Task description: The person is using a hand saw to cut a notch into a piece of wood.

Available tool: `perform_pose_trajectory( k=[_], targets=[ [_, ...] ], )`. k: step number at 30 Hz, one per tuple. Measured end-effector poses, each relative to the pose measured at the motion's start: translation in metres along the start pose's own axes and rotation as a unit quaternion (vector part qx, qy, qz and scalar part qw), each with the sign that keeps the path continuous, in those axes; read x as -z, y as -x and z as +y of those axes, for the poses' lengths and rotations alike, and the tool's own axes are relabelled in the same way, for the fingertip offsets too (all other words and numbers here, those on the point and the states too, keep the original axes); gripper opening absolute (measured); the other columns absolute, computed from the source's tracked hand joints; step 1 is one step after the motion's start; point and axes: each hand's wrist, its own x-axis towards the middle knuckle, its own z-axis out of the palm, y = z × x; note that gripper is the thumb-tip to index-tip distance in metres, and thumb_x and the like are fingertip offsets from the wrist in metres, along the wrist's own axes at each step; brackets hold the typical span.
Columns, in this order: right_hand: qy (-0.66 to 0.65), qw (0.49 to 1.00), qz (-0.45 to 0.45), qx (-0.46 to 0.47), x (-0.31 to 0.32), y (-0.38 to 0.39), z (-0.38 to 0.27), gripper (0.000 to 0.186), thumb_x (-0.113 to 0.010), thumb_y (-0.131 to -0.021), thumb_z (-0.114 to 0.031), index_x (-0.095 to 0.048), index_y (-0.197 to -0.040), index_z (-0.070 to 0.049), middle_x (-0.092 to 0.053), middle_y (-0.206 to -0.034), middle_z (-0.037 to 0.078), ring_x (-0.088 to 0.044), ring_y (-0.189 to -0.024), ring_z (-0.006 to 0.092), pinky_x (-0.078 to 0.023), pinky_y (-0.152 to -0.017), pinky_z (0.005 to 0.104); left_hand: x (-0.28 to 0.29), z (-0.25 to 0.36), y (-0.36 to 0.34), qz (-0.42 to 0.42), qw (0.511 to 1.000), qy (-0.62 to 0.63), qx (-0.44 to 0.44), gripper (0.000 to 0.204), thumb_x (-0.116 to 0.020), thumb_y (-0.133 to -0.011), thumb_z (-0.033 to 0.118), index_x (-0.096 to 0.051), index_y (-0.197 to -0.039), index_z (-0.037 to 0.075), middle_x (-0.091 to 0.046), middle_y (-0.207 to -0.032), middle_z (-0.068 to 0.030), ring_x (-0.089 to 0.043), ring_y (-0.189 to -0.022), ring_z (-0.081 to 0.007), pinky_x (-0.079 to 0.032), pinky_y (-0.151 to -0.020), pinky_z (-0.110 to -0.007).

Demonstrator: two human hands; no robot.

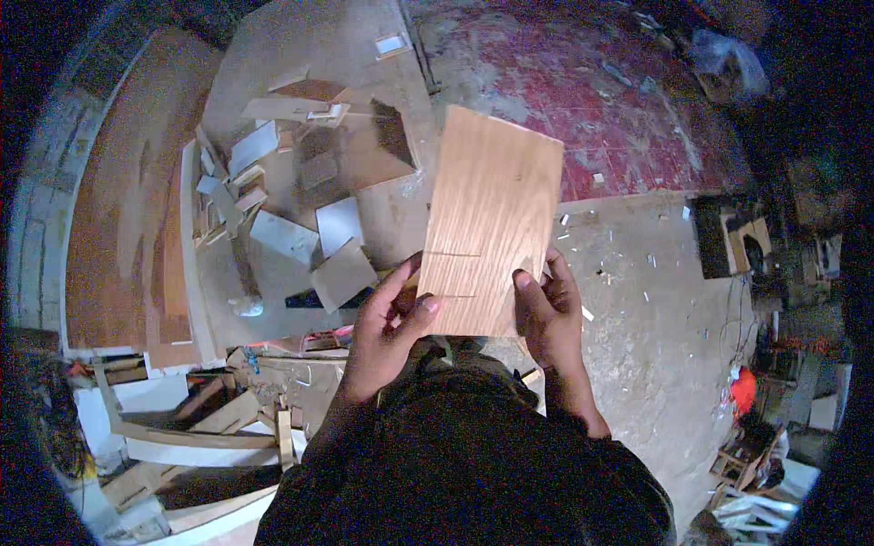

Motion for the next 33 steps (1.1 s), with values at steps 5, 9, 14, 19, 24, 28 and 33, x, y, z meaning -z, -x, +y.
perform_pose_trajectory(
  k=[5, 9, 14, 19, 24, 28, 33],
  targets=[
    [0.041, 0.998, -0.037, 0.022, -0.018, -0.006, 0.002, 0.040, -0.063, -0.090, -0.012, -0.046, -0.125, -0.003, -0.065, -0.105, 0.010, -0.060, -0.092, 0.0134, -0.048, -0.079, 0.0266, 0.022, 0.006, 0.015, 0.031, 0.999, 0.010, 0.037, 0.046, -0.065, -0.091, 0.020, -0.050, -0.126, -0.006, -0.063, -0.108, -0.0083, -0.058, -0.100, -0.0122, -0.047, -0.088, -0.028],
    [0.066, 0.994, -0.086, 0.015, -0.034, -0.002, 0.006, 0.041, -0.064, -0.090, -0.014, -0.046, -0.126, -0.003, -0.066, -0.102, 0.009, -0.061, -0.089, 0.0126, -0.048, -0.076, 0.0257, 0.042, 0.010, 0.029, 0.094, 0.990, -0.079, 0.068, 0.035, -0.067, -0.089, 0.022, -0.060, -0.110, -0.005, -0.066, -0.096, -0.0071, -0.061, -0.090, -0.0116, -0.049, -0.082, -0.026],
    [0.078, 0.990, -0.113, 0.010, -0.066, 0.006, 0.020, 0.040, -0.064, -0.090, -0.015, -0.048, -0.125, -0.004, -0.067, -0.097, 0.007, -0.061, -0.084, 0.0108, -0.047, -0.071, 0.0237, 0.077, 0.018, 0.050, 0.115, 0.976, -0.164, 0.082, 0.028, -0.067, -0.088, 0.021, -0.064, -0.102, -0.003, -0.067, -0.089, -0.0053, -0.061, -0.085, -0.0104, -0.049, -0.078, -0.025],
    [0.115, 0.984, -0.135, -0.010, -0.101, 0.019, 0.037, 0.035, -0.062, -0.091, -0.016, -0.050, -0.123, -0.005, -0.065, -0.090, 0.003, -0.056, -0.070, 0.0076, -0.044, -0.058, 0.0223, 0.111, 0.000, 0.087, 0.191, 0.980, -0.055, 0.012, 0.025, -0.063, -0.090, 0.018, -0.064, -0.105, -0.002, -0.066, -0.092, -0.0065, -0.060, -0.083, -0.0113, -0.050, -0.074, -0.026],
    [0.112, 0.976, -0.186, -0.032, -0.140, 0.037, 0.067, 0.037, -0.061, -0.092, -0.016, -0.049, -0.126, -0.005, -0.063, -0.086, 0.001, -0.054, -0.063, 0.0073, -0.042, -0.053, 0.0234, 0.156, -0.003, 0.121, 0.156, 0.974, -0.143, -0.079, 0.024, -0.062, -0.090, 0.014, -0.064, -0.108, -0.001, -0.066, -0.096, -0.0079, -0.061, -0.088, -0.0125, -0.049, -0.079, -0.028],
    [0.088, 0.971, -0.210, -0.069, -0.178, 0.057, 0.087, 0.038, -0.061, -0.092, -0.016, -0.049, -0.126, -0.004, -0.064, -0.089, 0.002, -0.058, -0.071, 0.0098, -0.047, -0.061, 0.0252, 0.176, -0.006, 0.158, 0.219, 0.974, -0.054, -0.037, 0.020, -0.063, -0.087, 0.004, -0.065, -0.106, 0.000, -0.066, -0.096, -0.0082, -0.062, -0.086, -0.0145, -0.051, -0.077, -0.030],
    [0.075, 0.945, -0.291, -0.128, -0.211, 0.088, 0.110, 0.037, -0.059, -0.092, -0.012, -0.050, -0.127, -0.003, -0.065, -0.096, 0.006, -0.061, -0.084, 0.0138, -0.049, -0.075, 0.0277, 0.216, -0.034, 0.202, 0.257, 0.960, -0.051, -0.099, 0.017, -0.064, -0.085, -0.001, -0.065, -0.101, 0.000, -0.066, -0.096, -0.0092, -0.062, -0.088, -0.0157, -0.051, -0.080, -0.031]
  ],
)
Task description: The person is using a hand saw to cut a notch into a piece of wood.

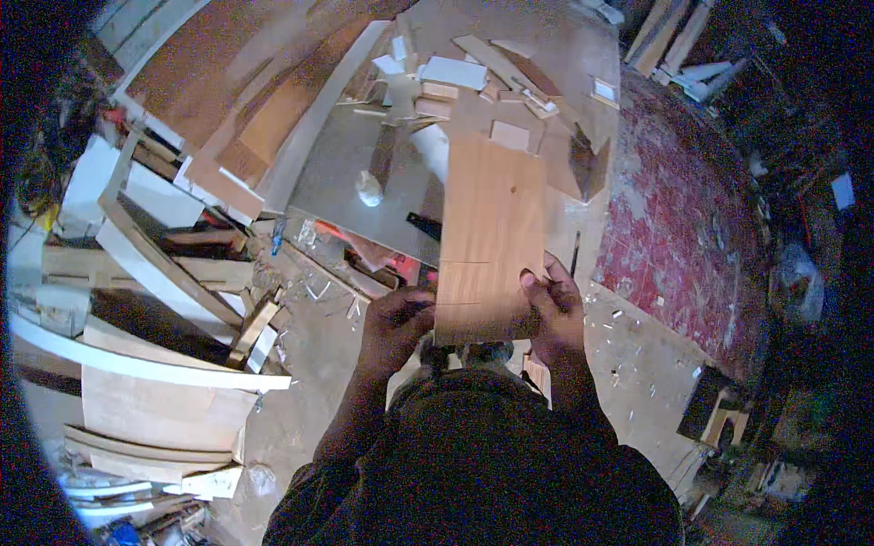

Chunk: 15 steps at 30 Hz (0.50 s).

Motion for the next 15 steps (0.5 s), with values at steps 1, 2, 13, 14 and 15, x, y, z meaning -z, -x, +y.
perform_pose_trajectory(
  k=[1, 2, 13, 14, 15],
  targets=[
    [0.003, 1.000, -0.006, -0.002, -0.007, -0.001, 0.005, 0.037, -0.059, -0.092, -0.012, -0.050, -0.127, -0.003, -0.065, -0.096, 0.006, -0.061, -0.084, 0.0138, -0.049, -0.075, 0.0277, 0.007, -0.003, 0.002, 0.019, 0.999, 0.032, -0.027, 0.016, -0.065, -0.084, -0.002, -0.064, -0.100, 0.000, -0.066, -0.096, -0.0094, -0.063, -0.089, -0.0157, -0.051, -0.081, -0.031],
    [0.013, 1.000, -0.019, 0.002, -0.014, -0.003, 0.011, 0.037, -0.059, -0.092, -0.012, -0.050, -0.127, -0.003, -0.065, -0.097, 0.006, -0.061, -0.084, 0.0137, -0.050, -0.075, 0.0277, 0.015, -0.005, 0.006, 0.025, 0.999, 0.033, -0.028, 0.016, -0.065, -0.084, -0.002, -0.064, -0.100, 0.000, -0.066, -0.096, -0.0094, -0.063, -0.089, -0.0157, -0.051, -0.081, -0.031],
    [0.034, 0.991, -0.117, -0.048, -0.085, -0.004, 0.044, 0.031, -0.057, -0.093, -0.014, -0.052, -0.120, 0.000, -0.061, -0.096, 0.005, -0.059, -0.080, 0.0144, -0.050, -0.074, 0.0287, 0.053, -0.001, 0.061, 0.200, 0.972, 0.077, -0.097, 0.015, -0.063, -0.083, -0.006, -0.062, -0.097, -0.002, -0.065, -0.098, -0.0098, -0.062, -0.089, -0.0149, -0.050, -0.080, -0.029],
    [0.076, 0.988, -0.130, -0.025, -0.085, -0.008, 0.054, 0.032, -0.057, -0.093, -0.017, -0.053, -0.120, 0.000, -0.061, -0.099, 0.006, -0.059, -0.084, 0.0153, -0.050, -0.077, 0.0296, 0.054, -0.001, 0.065, 0.215, 0.969, 0.075, -0.100, 0.015, -0.063, -0.083, -0.006, -0.062, -0.097, -0.002, -0.065, -0.098, -0.0098, -0.062, -0.089, -0.0149, -0.050, -0.080, -0.029],
    [0.117, 0.983, -0.143, -0.001, -0.085, -0.011, 0.060, 0.033, -0.057, -0.094, -0.020, -0.053, -0.119, 0.000, -0.061, -0.101, 0.007, -0.059, -0.089, 0.0161, -0.050, -0.079, 0.0306, 0.055, -0.003, 0.070, 0.228, 0.964, 0.074, -0.114, 0.015, -0.063, -0.083, -0.007, -0.061, -0.097, -0.003, -0.065, -0.098, -0.0102, -0.062, -0.088, -0.0151, -0.050, -0.079, -0.028]
  ],
)
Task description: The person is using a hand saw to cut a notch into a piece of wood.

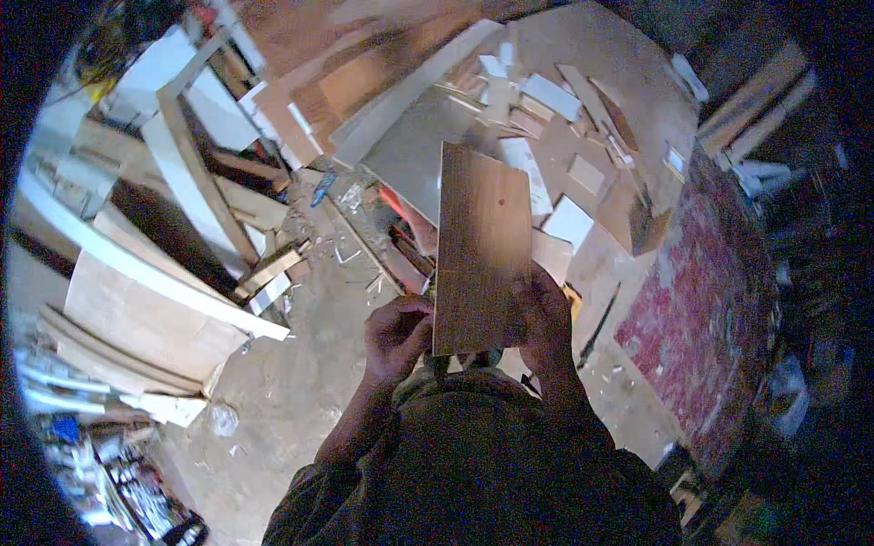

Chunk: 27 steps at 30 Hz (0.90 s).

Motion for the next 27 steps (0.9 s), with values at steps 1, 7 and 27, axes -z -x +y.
perform_pose_trajectory(
  k=[1, 7, 27],
  targets=[
    [0.001, 1.000, -0.020, -0.002, -0.004, -0.002, 0.000, 0.033, -0.057, -0.094, -0.020, -0.053, -0.119, 0.000, -0.061, -0.101, 0.007, -0.059, -0.089, 0.0161, -0.050, -0.079, 0.0306, 0.004, -0.001, 0.002, 0.015, 1.000, 0.000, -0.016, 0.015, -0.062, -0.083, -0.008, -0.061, -0.097, -0.003, -0.064, -0.099, -0.0107, -0.062, -0.087, -0.0153, -0.050, -0.079, -0.028],
    [-0.025, 0.989, -0.113, -0.091, -0.043, -0.003, -0.012, 0.043, -0.061, -0.091, -0.016, -0.048, -0.128, 0.002, -0.059, -0.117, 0.009, -0.058, -0.104, 0.0186, -0.049, -0.091, 0.0320, 0.023, 0.013, 0.030, 0.047, 0.995, 0.028, -0.088, 0.014, -0.062, -0.083, -0.005, -0.061, -0.096, -0.003, -0.064, -0.099, -0.0101, -0.060, -0.093, -0.0153, -0.048, -0.083, -0.029],
    [-0.002, 0.845, -0.479, -0.238, -0.084, 0.034, 0.006, 0.063, -0.068, -0.085, -0.022, -0.040, -0.137, -0.001, -0.049, -0.130, 0.013, -0.047, -0.119, 0.0265, -0.038, -0.102, 0.0410, -0.041, 0.042, 0.191, 0.344, 0.911, 0.212, -0.075, 0.008, -0.057, -0.094, 0.008, -0.059, -0.101, 0.004, -0.060, -0.090, -0.0002, -0.059, -0.083, -0.0089, -0.049, -0.070, -0.025]
  ],
)
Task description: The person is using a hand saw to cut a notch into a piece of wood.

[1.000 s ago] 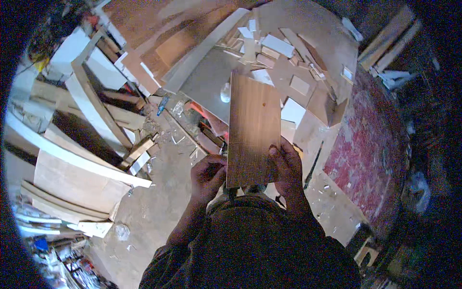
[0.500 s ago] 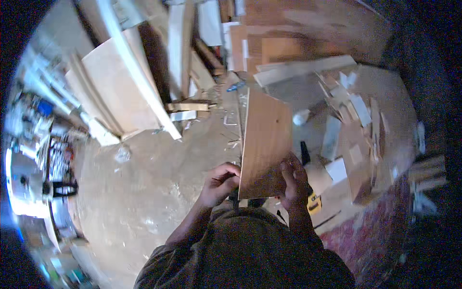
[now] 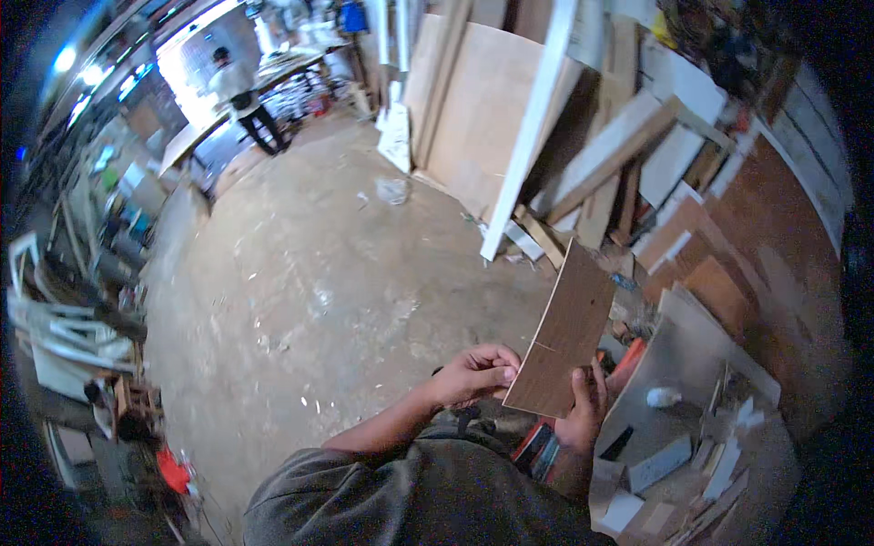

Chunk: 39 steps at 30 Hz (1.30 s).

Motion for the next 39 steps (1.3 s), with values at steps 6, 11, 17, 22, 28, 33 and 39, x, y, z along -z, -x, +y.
perform_pose_trajectory(
  k=[6, 11, 17, 22, 28, 33, 39],
  targets=[
    [-0.004, 0.988, -0.155, -0.019, -0.039, -0.014, 0.016, 0.056, -0.062, -0.090, -0.013, -0.038, -0.137, 0.003, -0.052, -0.128, 0.011, -0.051, -0.115, 0.0219, -0.040, -0.099, 0.0354, 0.014, 0.017, 0.058, 0.064, 0.997, -0.017, -0.047, 0.012, -0.058, -0.094, 0.012, -0.061, -0.102, 0.003, -0.063, -0.096, -0.0028, -0.060, -0.089, -0.0119, -0.050, -0.078, -0.030],
    [0.043, 0.983, -0.179, -0.005, -0.057, -0.015, 0.036, 0.049, -0.058, -0.092, -0.011, -0.041, -0.136, 0.004, -0.054, -0.127, 0.011, -0.053, -0.114, 0.0191, -0.041, -0.097, 0.0320, 0.018, 0.019, 0.075, 0.079, 0.992, 0.055, -0.084, 0.015, -0.060, -0.092, 0.012, -0.062, -0.104, 0.003, -0.065, -0.101, -0.0053, -0.062, -0.095, -0.0164, -0.050, -0.085, -0.035],
    [0.066, 0.983, -0.173, -0.005, -0.066, -0.006, 0.047, 0.050, -0.059, -0.092, -0.011, -0.041, -0.136, 0.005, -0.053, -0.128, 0.011, -0.053, -0.113, 0.0196, -0.042, -0.097, 0.0334, 0.022, 0.027, 0.093, 0.093, 0.991, 0.029, -0.087, 0.017, -0.059, -0.093, 0.013, -0.061, -0.105, 0.001, -0.065, -0.102, -0.0057, -0.062, -0.096, -0.0164, -0.049, -0.086, -0.035],
    [0.048, 0.986, -0.158, 0.000, -0.055, -0.005, 0.054, 0.054, -0.066, -0.089, -0.015, -0.042, -0.135, 0.003, -0.051, -0.129, 0.011, -0.049, -0.116, 0.0214, -0.039, -0.100, 0.0343, 0.022, 0.025, 0.093, 0.110, 0.991, 0.039, -0.066, 0.020, -0.057, -0.094, 0.015, -0.060, -0.107, 0.000, -0.064, -0.102, -0.0057, -0.061, -0.096, -0.0161, -0.049, -0.086, -0.036],
    [0.131, 0.987, -0.050, 0.072, -0.020, -0.006, 0.050, 0.052, -0.065, -0.090, -0.018, -0.045, -0.133, 0.003, -0.052, -0.127, 0.010, -0.049, -0.115, 0.0208, -0.040, -0.099, 0.0333, 0.028, 0.009, 0.067, 0.134, 0.990, -0.035, -0.002, 0.021, -0.055, -0.096, 0.017, -0.061, -0.106, 0.000, -0.064, -0.102, -0.0062, -0.061, -0.097, -0.0166, -0.049, -0.088, -0.037],
    [0.126, 0.981, 0.080, 0.127, 0.024, -0.020, 0.025, 0.046, -0.061, -0.092, -0.016, -0.046, -0.131, 0.001, -0.051, -0.129, 0.011, -0.050, -0.116, 0.0193, -0.041, -0.097, 0.0333, 0.013, 0.008, 0.026, 0.127, 0.974, -0.186, -0.031, 0.024, -0.052, -0.097, 0.016, -0.064, -0.105, -0.004, -0.065, -0.109, -0.0113, -0.061, -0.103, -0.0201, -0.049, -0.092, -0.039],
    [-0.078, 0.936, 0.254, 0.232, 0.130, -0.005, -0.033, 0.048, -0.059, -0.093, -0.018, -0.038, -0.133, -0.004, -0.050, -0.127, 0.011, -0.050, -0.116, 0.0228, -0.043, -0.096, 0.0391, -0.005, -0.028, -0.040, 0.097, 0.986, -0.137, 0.000, 0.019, -0.053, -0.096, 0.012, -0.063, -0.103, -0.003, -0.066, -0.099, -0.0137, -0.063, -0.096, -0.0231, -0.051, -0.090, -0.039]
  ],
)
